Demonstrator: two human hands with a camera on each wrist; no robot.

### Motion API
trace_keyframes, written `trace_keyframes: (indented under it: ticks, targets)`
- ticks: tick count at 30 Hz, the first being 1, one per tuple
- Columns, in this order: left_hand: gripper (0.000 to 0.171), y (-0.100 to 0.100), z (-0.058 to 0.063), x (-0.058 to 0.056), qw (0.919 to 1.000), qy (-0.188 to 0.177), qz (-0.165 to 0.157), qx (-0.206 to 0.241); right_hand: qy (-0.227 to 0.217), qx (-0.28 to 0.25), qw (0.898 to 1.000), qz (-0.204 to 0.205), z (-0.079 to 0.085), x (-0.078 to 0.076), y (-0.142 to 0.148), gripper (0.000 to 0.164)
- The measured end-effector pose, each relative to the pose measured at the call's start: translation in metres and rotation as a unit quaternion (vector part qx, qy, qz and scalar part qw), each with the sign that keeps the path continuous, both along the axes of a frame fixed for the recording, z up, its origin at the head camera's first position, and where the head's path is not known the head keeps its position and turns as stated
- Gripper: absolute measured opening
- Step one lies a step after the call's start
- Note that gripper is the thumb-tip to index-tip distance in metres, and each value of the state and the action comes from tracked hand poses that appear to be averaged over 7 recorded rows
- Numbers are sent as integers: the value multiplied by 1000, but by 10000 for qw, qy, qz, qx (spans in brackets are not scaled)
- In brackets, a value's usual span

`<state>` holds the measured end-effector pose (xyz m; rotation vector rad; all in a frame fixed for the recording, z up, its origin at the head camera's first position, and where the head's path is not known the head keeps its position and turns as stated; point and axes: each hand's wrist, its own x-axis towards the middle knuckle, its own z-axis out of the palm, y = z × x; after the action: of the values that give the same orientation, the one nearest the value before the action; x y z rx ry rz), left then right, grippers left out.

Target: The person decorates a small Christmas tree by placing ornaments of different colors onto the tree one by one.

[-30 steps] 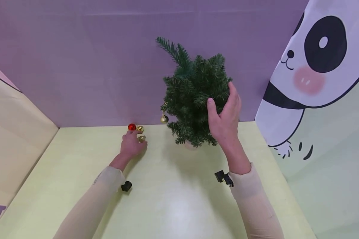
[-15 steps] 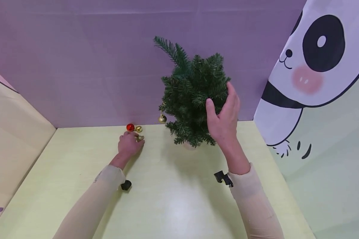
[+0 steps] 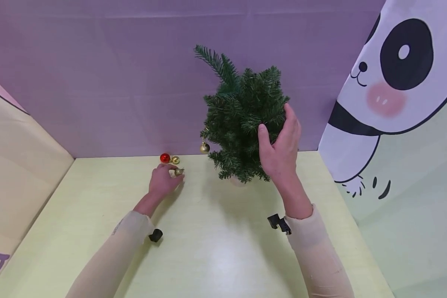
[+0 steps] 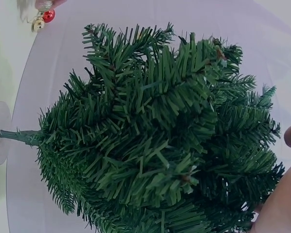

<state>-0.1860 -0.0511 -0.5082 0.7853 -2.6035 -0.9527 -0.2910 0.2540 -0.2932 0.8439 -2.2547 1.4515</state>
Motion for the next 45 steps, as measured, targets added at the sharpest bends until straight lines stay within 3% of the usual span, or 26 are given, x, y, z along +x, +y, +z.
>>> trace_keyframes:
  ticks: [6,17,30,41,45]
  targets:
    - [33,7,11,4,9995,292,-123,-40,86,77,9999,34,0,5,-1,63]
    - [32,25,41,20,9950,843,-513,125,419,175,9990,40,-3,13,-5,63]
    - [30,52,74,38,9808,1699,-907,319,723,358,9967,-76,-5,22,-4,62]
    - [30,91,91,56,9808,1849,-442,443,1015,415,9929,468,-4,10,5,63]
    - [30,105,98,61,9800,1922,-280,434,1470,166,9879,472,-7,7,9,62]
